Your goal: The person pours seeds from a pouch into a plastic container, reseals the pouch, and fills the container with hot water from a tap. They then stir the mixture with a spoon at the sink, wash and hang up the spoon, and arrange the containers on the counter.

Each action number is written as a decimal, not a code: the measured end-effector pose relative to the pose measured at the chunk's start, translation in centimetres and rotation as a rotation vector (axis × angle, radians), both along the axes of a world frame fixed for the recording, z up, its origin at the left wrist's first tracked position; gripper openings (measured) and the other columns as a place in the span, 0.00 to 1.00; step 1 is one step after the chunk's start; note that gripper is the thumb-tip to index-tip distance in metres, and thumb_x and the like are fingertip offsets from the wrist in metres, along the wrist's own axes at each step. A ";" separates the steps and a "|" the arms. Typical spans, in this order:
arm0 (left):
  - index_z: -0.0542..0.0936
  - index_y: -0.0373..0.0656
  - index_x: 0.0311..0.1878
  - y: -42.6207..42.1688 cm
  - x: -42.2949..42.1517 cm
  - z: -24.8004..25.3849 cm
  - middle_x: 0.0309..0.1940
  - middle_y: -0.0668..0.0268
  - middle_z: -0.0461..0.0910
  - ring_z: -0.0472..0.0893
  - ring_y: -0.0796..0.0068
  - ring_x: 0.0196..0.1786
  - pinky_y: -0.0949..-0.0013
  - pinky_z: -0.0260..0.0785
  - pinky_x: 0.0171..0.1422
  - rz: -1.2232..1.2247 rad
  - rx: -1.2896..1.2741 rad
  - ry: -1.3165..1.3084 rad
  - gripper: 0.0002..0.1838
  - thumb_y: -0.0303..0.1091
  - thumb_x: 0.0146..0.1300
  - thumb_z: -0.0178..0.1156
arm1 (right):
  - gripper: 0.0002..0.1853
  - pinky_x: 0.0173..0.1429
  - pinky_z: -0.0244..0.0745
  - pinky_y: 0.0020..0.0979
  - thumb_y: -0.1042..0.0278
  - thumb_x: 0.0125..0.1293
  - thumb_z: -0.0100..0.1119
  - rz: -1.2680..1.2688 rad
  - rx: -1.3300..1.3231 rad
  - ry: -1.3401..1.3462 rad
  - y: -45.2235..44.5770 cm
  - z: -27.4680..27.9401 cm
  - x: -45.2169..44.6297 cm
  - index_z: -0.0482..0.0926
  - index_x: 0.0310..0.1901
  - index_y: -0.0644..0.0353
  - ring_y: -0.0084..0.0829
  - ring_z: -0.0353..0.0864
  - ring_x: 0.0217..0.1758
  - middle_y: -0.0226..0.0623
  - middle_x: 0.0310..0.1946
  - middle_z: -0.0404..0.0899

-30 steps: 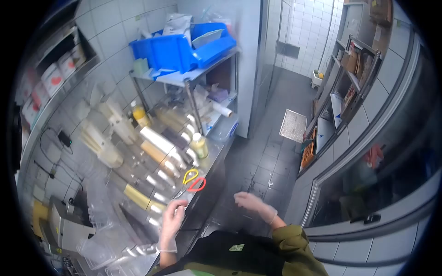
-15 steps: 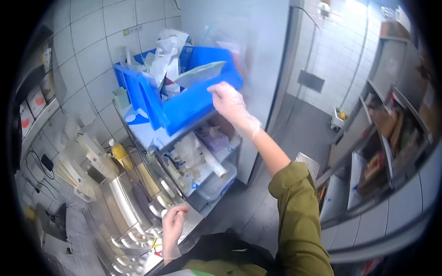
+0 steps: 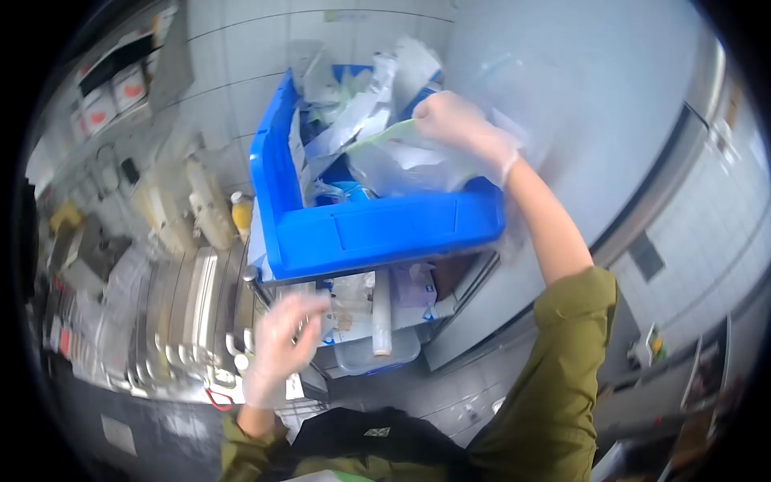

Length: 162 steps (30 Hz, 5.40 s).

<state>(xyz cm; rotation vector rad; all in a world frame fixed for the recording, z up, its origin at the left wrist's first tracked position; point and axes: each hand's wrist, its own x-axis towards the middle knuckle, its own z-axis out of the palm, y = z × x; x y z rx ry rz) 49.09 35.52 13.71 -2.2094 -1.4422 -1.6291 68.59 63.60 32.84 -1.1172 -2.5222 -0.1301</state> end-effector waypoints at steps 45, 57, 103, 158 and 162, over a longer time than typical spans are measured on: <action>0.76 0.49 0.29 -60.2 -34.6 -6.6 0.24 0.72 0.70 0.74 0.69 0.30 0.66 0.68 0.30 1.123 -0.657 0.378 0.08 0.27 0.44 0.62 | 0.17 0.56 0.72 0.31 0.64 0.68 0.54 1.477 -1.218 0.217 -63.4 -33.9 -59.3 0.79 0.56 0.57 0.30 0.77 0.54 0.37 0.54 0.77; 0.80 0.47 0.32 -61.6 -58.9 -5.2 0.26 0.71 0.71 0.73 0.69 0.33 0.65 0.67 0.32 0.938 -0.602 0.250 0.12 0.27 0.40 0.65 | 0.55 0.64 0.67 0.45 0.31 0.42 0.75 1.299 -1.374 0.360 -65.5 -39.6 -68.7 0.61 0.66 0.56 0.50 0.70 0.63 0.49 0.61 0.65; 0.63 0.39 0.69 -56.0 -85.1 -28.5 0.63 0.62 0.69 0.67 0.68 0.68 0.62 0.58 0.73 -0.995 -0.818 -1.871 0.33 0.35 0.64 0.66 | 0.10 0.38 0.66 0.30 0.66 0.73 0.53 0.397 -0.874 -0.247 -71.3 -28.5 -108.4 0.70 0.35 0.63 0.33 0.68 0.30 0.37 0.29 0.68; 0.74 0.37 0.44 -59.0 -84.1 -19.1 0.38 0.56 0.75 0.76 0.51 0.44 0.52 0.69 0.50 -0.097 -0.694 0.351 0.15 0.25 0.51 0.62 | 0.21 0.67 0.66 0.37 0.61 0.75 0.51 -0.369 -0.609 1.783 -87.8 -37.7 -80.2 0.65 0.62 0.64 0.34 0.72 0.62 0.42 0.59 0.72; 0.77 0.35 0.52 -56.7 -75.9 -15.0 0.51 0.48 0.77 0.77 0.45 0.53 0.53 0.71 0.55 -0.400 -0.911 0.204 0.22 0.29 0.53 0.65 | 0.19 0.66 0.68 0.37 0.60 0.75 0.49 -0.331 -0.432 2.015 -88.2 -34.5 -73.0 0.65 0.60 0.63 0.35 0.74 0.59 0.42 0.55 0.74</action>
